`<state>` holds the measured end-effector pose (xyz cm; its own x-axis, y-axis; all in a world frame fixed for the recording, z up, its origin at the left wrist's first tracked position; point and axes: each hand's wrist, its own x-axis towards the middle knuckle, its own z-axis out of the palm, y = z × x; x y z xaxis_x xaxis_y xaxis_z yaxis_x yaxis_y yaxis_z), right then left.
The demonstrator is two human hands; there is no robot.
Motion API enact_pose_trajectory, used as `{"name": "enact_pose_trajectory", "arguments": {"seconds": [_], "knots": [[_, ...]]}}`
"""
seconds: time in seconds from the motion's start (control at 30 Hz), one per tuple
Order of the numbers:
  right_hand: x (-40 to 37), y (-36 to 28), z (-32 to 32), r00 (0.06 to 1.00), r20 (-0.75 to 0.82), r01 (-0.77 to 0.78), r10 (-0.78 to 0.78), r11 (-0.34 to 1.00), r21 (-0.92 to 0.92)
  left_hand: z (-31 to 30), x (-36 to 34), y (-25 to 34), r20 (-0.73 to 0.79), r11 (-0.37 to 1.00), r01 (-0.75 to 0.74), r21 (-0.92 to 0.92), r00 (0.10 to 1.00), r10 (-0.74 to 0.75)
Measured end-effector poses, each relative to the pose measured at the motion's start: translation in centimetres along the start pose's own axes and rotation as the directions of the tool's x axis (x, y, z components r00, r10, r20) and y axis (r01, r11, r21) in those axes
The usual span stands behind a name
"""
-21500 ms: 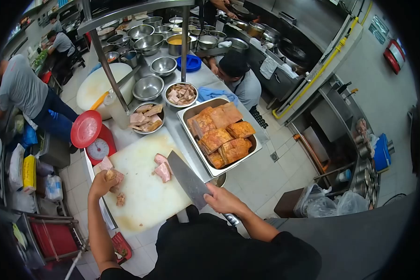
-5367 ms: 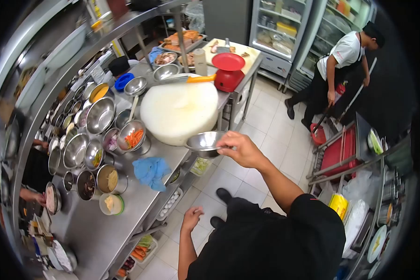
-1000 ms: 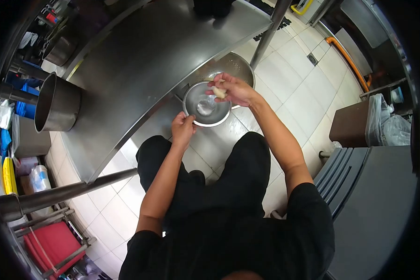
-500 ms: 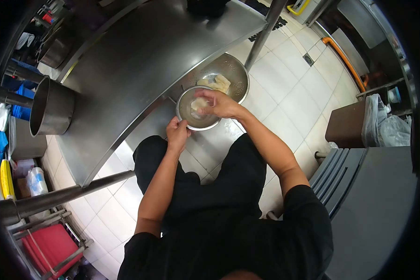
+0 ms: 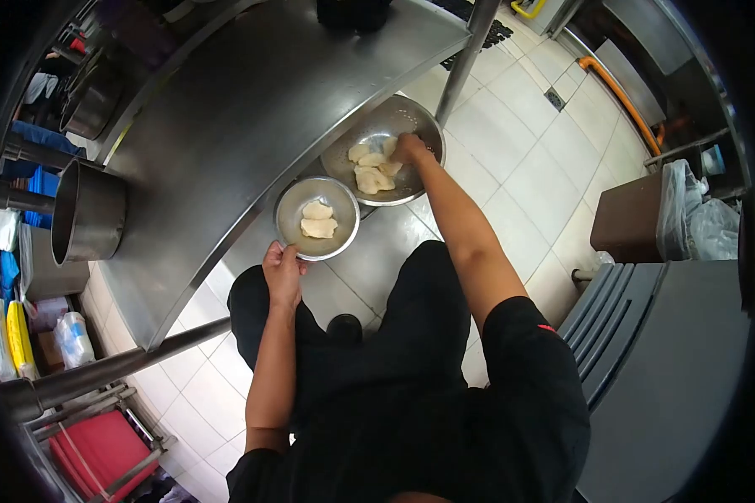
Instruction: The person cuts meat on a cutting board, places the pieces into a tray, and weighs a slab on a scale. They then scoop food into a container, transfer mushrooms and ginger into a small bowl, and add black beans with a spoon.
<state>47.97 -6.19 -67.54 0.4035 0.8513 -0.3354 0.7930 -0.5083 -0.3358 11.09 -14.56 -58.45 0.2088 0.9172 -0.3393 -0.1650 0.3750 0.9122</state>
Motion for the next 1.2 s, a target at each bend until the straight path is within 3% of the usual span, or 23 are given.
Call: {"name": "enact_pose_trajectory", "arguments": {"seconds": [0.1, 0.17, 0.2, 0.27, 0.3, 0.37, 0.53, 0.6, 0.67, 0.7, 0.73, 0.77, 0.8, 0.87, 0.9, 1.07, 1.13, 1.2], "knots": [[0.5, 0.6, 0.2, 0.989, 0.129, 0.078, -0.077, 0.997, 0.001, -0.4, 0.2, -0.4, -0.011, 1.0, 0.001, -0.002, 1.0, -0.001], [0.1, 1.0, -0.6, 0.979, 0.203, -0.072, -0.014, 0.908, 0.412, -0.3, 0.2, -0.4, -0.008, 1.0, 0.001, -0.01, 1.0, -0.001], [-0.3, 1.2, -0.9, 0.98, 0.201, -0.071, -0.015, 0.907, 0.415, -0.1, 0.2, -0.4, 0.004, 1.0, -0.005, -0.005, 1.0, 0.005], [-1.2, 1.6, -1.0, 0.984, 0.17, -0.078, -0.06, 0.712, 0.698, 0.1, 0.3, -0.2, 0.019, 1.0, -0.013, 0.002, 1.0, 0.013], [-1.7, 1.6, -0.9, 0.984, 0.168, -0.078, -0.058, 0.711, 0.699, 0.1, 0.5, -0.3, 0.026, 1.0, -0.01, 0.004, 1.0, 0.01], [-3.1, 1.6, -1.6, 0.98, 0.178, -0.136, -0.085, 0.362, 0.922, 0.4, 0.8, -0.6, 0.027, 1.0, 0.001, 0.007, 1.0, -0.001], [-5.8, 0.2, -4.1, 0.952, 0.257, -0.164, -0.164, 0.434, 0.886, 1.3, 2.2, -2.1, 0.044, 1.0, 0.01, 0.01, 0.999, -0.01], [-8.9, -2.0, -6.3, 0.827, 0.263, -0.143, -0.497, 0.266, 0.953, 1.9, 2.7, -2.4, 0.055, 1.0, 0.005, -0.001, 0.998, -0.005], [-8.0, -2.5, -5.9, 0.858, 0.241, -0.082, -0.454, 0.341, 0.936, 2.8, 2.9, -2.1, 0.051, 0.999, 0.017, 0.031, 0.999, -0.019], [-7.0, -2.5, -5.7, 0.921, 0.172, 0.072, -0.349, 0.587, 0.806, 2.9, 3.1, -2.2, 0.047, 0.999, 0.029, 0.032, 0.998, -0.03], [-5.6, -2.3, -5.3, 0.962, 0.064, 0.178, -0.264, 0.791, 0.586, 2.8, 3.0, -2.3, 0.048, 0.999, 0.028, 0.035, 0.998, -0.03], [-3.5, -1.4, -3.7, 0.959, -0.046, 0.283, -0.28, 0.924, 0.256, 2.7, 3.0, -2.4, 0.047, 1.0, 0.021, 0.02, 0.999, -0.022], [-2.6, -0.8, -1.6, 0.959, -0.049, 0.282, -0.279, 0.924, 0.258, 2.6, 2.8, -2.4, 0.046, 1.0, 0.014, 0.006, 0.999, -0.014], [-1.5, -1.1, 0.9, 0.932, -0.131, 0.339, -0.337, 0.941, -0.006, 2.3, 2.1, -1.9, 0.029, 1.0, 0.015, 0.015, 0.999, -0.016], [-1.5, -1.9, 1.8, 0.904, -0.042, 0.404, -0.425, 0.883, -0.239, 2.2, 1.8, -1.6, 0.011, 1.0, 0.021, 0.021, 1.0, -0.021], [-1.7, -2.7, 3.4, 0.909, -0.02, 0.4, -0.416, 0.885, -0.238, 1.2, 1.8, -1.6, -0.008, 1.0, -0.025, 0.012, 1.0, 0.025], [-1.3, -1.4, 2.8, 0.957, -0.098, 0.284, -0.272, 0.948, 0.141, 0.5, 1.7, -1.6, -0.031, 0.999, -0.036, 0.003, 0.999, 0.036], [-0.6, 0.2, 2.8, 0.952, -0.14, 0.298, -0.272, 0.93, 0.218, 0.7, 1.8, -1.6, -0.023, 0.999, -0.05, 0.016, 0.998, 0.051]]}}
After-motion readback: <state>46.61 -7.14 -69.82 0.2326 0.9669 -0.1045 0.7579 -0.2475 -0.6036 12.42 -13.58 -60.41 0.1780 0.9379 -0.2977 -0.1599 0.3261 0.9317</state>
